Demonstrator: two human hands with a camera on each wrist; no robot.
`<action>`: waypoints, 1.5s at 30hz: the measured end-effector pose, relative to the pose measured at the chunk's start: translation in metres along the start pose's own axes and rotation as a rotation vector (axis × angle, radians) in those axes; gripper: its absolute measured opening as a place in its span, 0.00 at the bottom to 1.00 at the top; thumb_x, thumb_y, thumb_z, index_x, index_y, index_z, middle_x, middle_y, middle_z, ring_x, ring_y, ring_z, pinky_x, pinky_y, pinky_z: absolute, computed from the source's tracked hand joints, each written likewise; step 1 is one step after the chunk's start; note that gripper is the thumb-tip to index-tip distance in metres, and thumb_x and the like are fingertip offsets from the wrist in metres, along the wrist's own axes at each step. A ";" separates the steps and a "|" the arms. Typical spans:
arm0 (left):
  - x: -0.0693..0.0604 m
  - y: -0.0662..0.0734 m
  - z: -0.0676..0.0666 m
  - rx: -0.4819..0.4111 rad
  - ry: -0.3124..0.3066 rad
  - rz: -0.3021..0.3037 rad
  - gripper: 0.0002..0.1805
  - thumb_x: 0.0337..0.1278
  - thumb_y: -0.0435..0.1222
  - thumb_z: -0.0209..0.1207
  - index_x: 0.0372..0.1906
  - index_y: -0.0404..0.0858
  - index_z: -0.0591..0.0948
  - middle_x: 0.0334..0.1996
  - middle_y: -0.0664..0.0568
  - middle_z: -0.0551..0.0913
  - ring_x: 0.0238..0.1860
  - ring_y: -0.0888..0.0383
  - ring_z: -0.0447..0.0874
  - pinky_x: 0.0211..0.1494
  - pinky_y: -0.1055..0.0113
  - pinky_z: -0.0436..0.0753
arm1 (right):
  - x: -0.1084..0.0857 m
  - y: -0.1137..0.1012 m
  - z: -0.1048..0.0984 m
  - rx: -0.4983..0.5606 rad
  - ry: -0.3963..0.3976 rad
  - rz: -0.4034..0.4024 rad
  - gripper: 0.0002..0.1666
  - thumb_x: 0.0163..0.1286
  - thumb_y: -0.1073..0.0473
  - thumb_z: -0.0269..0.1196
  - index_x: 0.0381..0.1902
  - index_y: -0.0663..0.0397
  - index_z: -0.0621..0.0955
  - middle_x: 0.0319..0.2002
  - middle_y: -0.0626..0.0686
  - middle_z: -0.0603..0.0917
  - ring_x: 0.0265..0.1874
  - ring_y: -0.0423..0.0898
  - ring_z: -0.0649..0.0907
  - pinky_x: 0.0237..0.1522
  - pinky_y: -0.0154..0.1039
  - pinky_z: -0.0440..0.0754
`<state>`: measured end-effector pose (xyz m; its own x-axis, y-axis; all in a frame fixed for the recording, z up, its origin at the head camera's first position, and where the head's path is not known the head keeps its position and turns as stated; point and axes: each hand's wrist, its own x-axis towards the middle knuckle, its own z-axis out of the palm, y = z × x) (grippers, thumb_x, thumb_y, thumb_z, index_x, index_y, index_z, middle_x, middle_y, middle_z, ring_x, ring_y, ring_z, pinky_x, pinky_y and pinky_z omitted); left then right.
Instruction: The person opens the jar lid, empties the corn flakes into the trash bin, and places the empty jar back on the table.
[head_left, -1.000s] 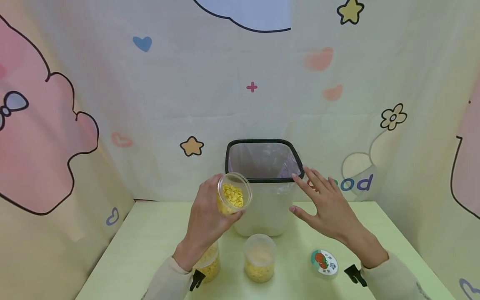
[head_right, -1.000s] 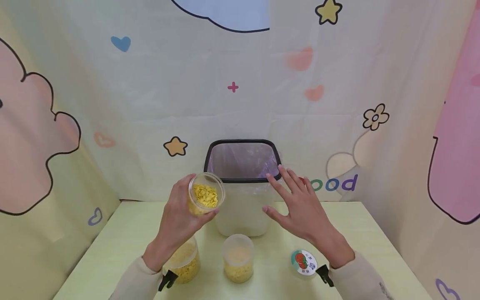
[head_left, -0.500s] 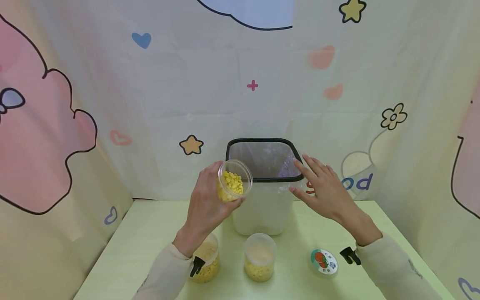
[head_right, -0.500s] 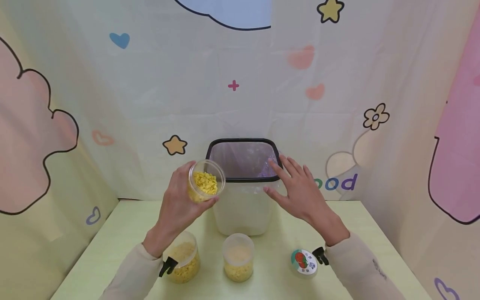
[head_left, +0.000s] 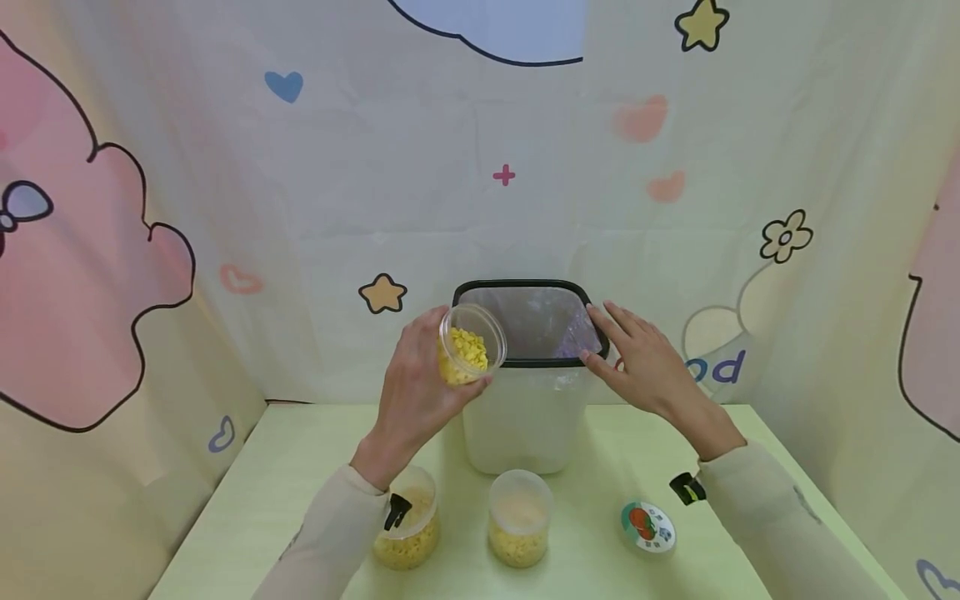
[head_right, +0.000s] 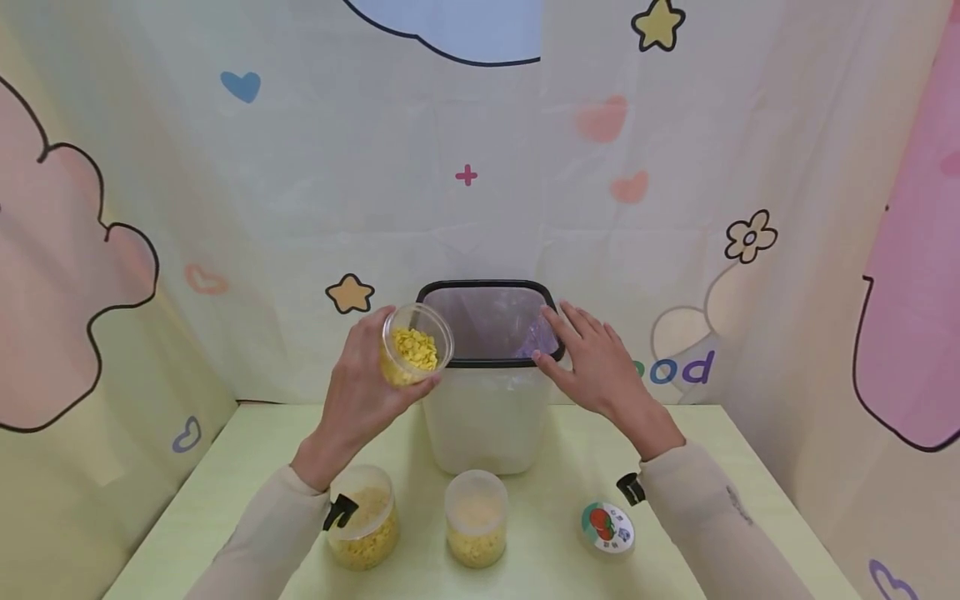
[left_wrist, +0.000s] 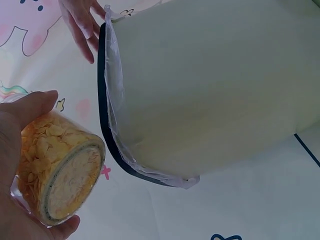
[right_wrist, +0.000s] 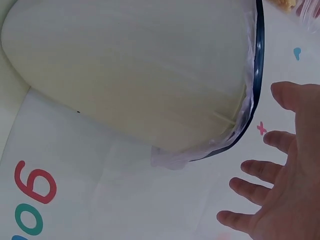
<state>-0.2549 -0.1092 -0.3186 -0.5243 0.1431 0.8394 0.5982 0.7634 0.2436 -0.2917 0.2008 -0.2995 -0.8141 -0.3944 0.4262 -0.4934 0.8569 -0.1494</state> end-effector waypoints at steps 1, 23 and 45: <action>0.002 0.000 0.001 0.001 0.001 0.001 0.54 0.32 0.47 0.79 0.68 0.36 0.64 0.59 0.44 0.75 0.59 0.48 0.75 0.60 0.54 0.80 | 0.001 0.001 -0.001 0.007 -0.006 0.007 0.41 0.74 0.41 0.53 0.78 0.47 0.56 0.76 0.62 0.57 0.72 0.65 0.62 0.72 0.64 0.58; 0.035 -0.005 0.008 0.009 -0.002 -0.015 0.53 0.34 0.48 0.78 0.68 0.37 0.64 0.61 0.43 0.74 0.61 0.47 0.74 0.62 0.52 0.79 | 0.038 0.006 0.001 0.067 -0.074 0.159 0.36 0.77 0.47 0.49 0.77 0.53 0.57 0.74 0.64 0.63 0.70 0.67 0.65 0.69 0.65 0.64; 0.051 -0.018 0.013 0.037 -0.025 -0.042 0.53 0.35 0.49 0.78 0.68 0.38 0.63 0.60 0.43 0.75 0.60 0.45 0.75 0.62 0.50 0.79 | 0.052 0.019 0.014 0.126 -0.108 0.269 0.32 0.76 0.51 0.47 0.73 0.58 0.63 0.63 0.66 0.77 0.49 0.61 0.83 0.39 0.49 0.82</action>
<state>-0.3006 -0.1071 -0.2862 -0.5640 0.1259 0.8161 0.5529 0.7917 0.2599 -0.3477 0.1924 -0.2926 -0.9450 -0.1978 0.2604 -0.2845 0.8899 -0.3565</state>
